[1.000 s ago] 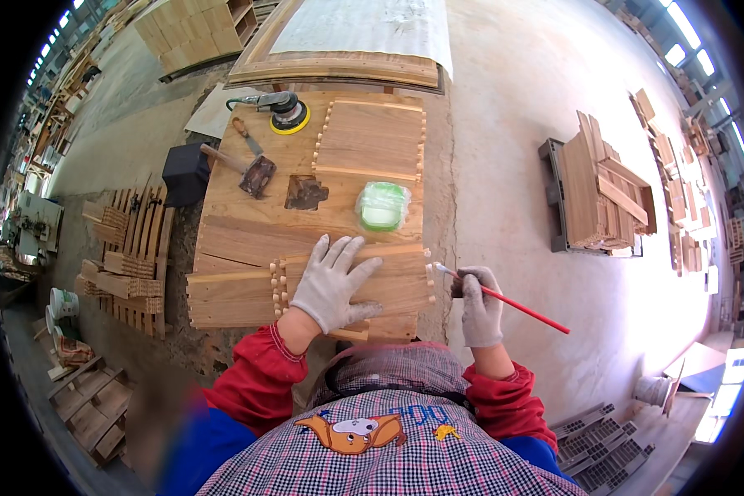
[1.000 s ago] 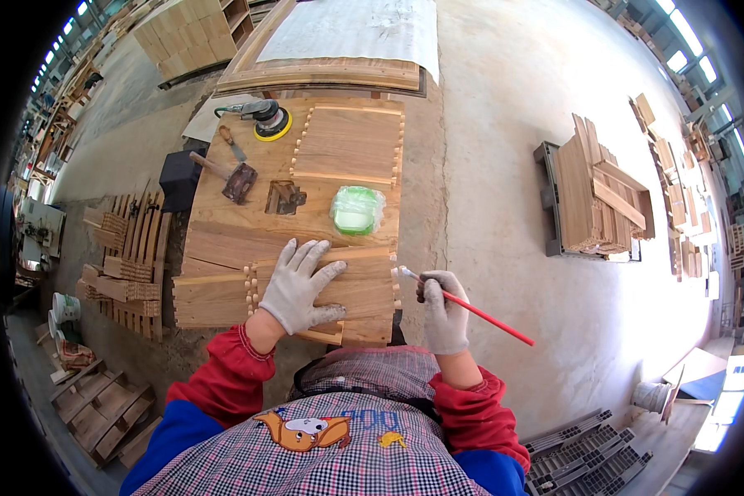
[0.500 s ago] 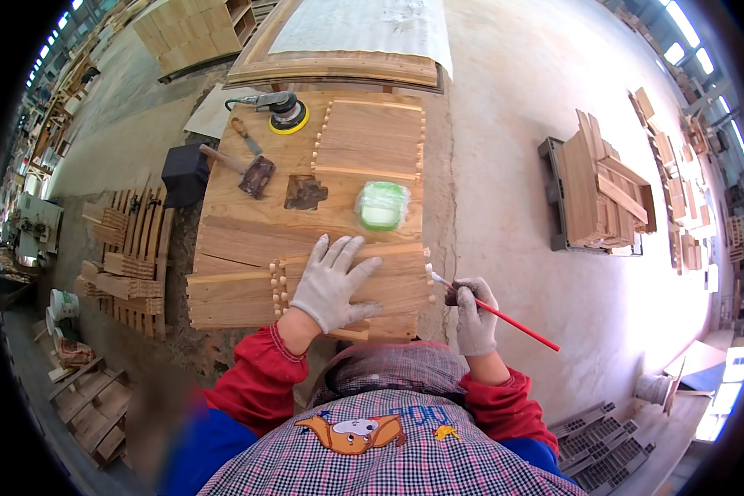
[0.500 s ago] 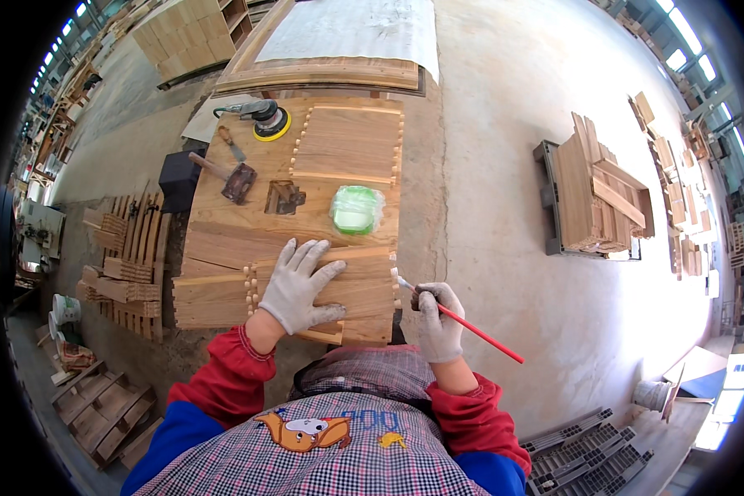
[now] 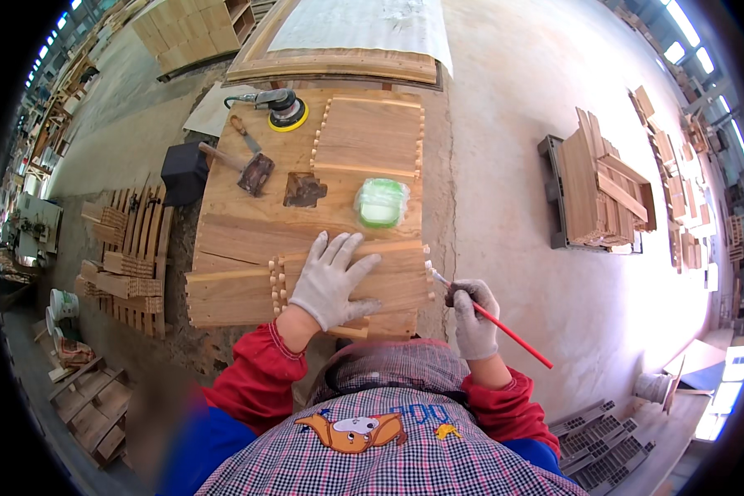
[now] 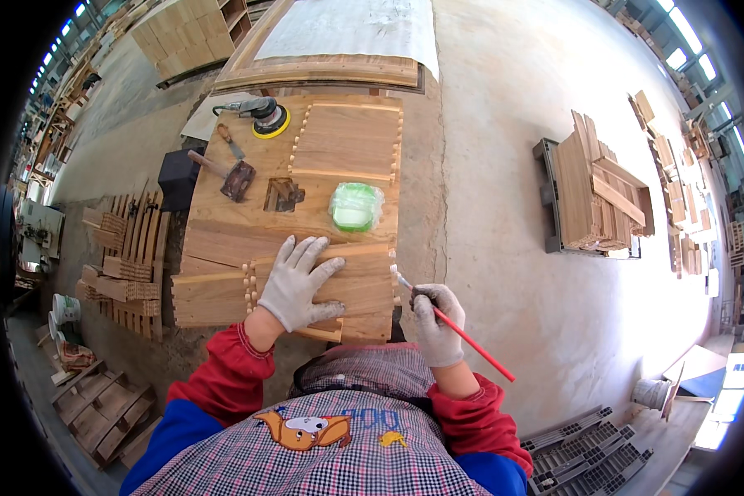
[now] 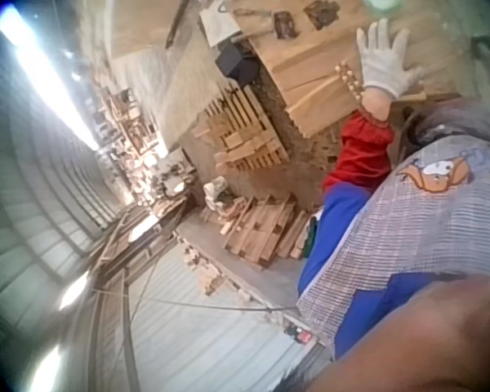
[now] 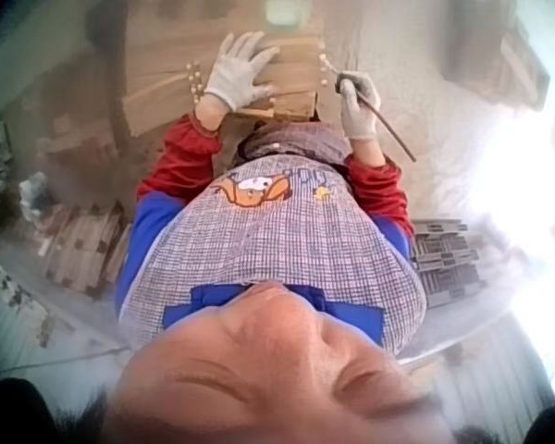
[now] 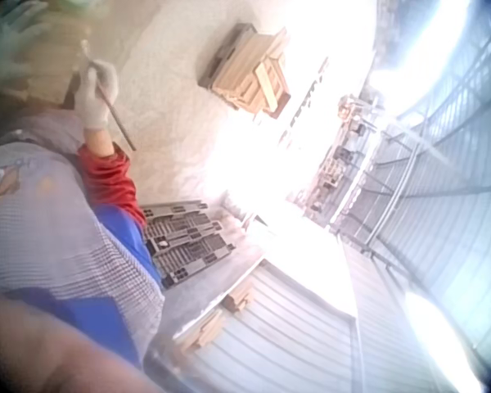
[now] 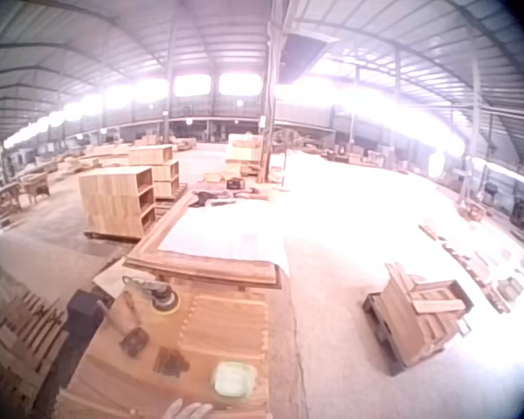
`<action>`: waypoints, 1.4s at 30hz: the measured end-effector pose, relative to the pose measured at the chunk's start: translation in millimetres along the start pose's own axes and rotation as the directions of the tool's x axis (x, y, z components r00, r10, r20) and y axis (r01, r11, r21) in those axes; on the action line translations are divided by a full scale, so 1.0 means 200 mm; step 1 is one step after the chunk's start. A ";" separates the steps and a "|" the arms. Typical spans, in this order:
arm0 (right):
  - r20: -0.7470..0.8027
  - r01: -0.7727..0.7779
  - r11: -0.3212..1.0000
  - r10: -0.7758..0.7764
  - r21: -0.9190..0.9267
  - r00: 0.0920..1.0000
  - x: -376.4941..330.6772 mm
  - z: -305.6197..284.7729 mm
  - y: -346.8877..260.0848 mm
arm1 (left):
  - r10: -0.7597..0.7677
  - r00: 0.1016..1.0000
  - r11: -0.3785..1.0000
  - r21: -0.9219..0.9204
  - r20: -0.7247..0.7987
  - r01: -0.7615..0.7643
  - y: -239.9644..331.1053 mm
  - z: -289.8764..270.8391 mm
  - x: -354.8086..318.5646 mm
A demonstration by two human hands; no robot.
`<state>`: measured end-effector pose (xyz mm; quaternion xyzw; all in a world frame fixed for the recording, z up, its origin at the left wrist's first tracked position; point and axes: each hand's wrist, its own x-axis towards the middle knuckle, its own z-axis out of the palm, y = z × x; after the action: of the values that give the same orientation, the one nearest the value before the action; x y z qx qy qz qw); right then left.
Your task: The person applies glue to the edges of wooden planks using a small brush. They repeatedly dip the brush into a container of white adhesive and carefully coat the finger joints on the wood pieces.
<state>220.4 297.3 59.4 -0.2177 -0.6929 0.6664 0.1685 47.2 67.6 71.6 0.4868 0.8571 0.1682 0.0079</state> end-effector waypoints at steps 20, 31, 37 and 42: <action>0.089 0.159 0.936 -0.138 -0.313 0.986 -0.04 -0.05 -0.10 | 0.002 1.000 1.000 -0.012 -0.020 -0.003 0.00 0.01 0.00; 0.088 0.129 0.949 -0.108 -0.287 0.990 -0.04 -0.07 -0.11 | 0.004 0.999 1.000 -0.022 -0.037 -0.005 0.00 0.01 0.00; 0.104 0.086 0.961 -0.060 -0.261 0.993 -0.06 0.00 -0.12 | 0.002 1.000 0.999 -0.032 -0.031 -0.003 0.00 0.00 0.00; 0.058 0.042 0.961 -0.028 -0.272 0.998 -0.08 -0.08 -0.04 | 0.001 0.999 0.999 -0.037 -0.035 -0.002 0.00 0.00 0.00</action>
<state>240.9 302.8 69.1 -0.2087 -0.7860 0.5671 0.1303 47.1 68.2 71.0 0.4841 0.8535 0.1926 0.0018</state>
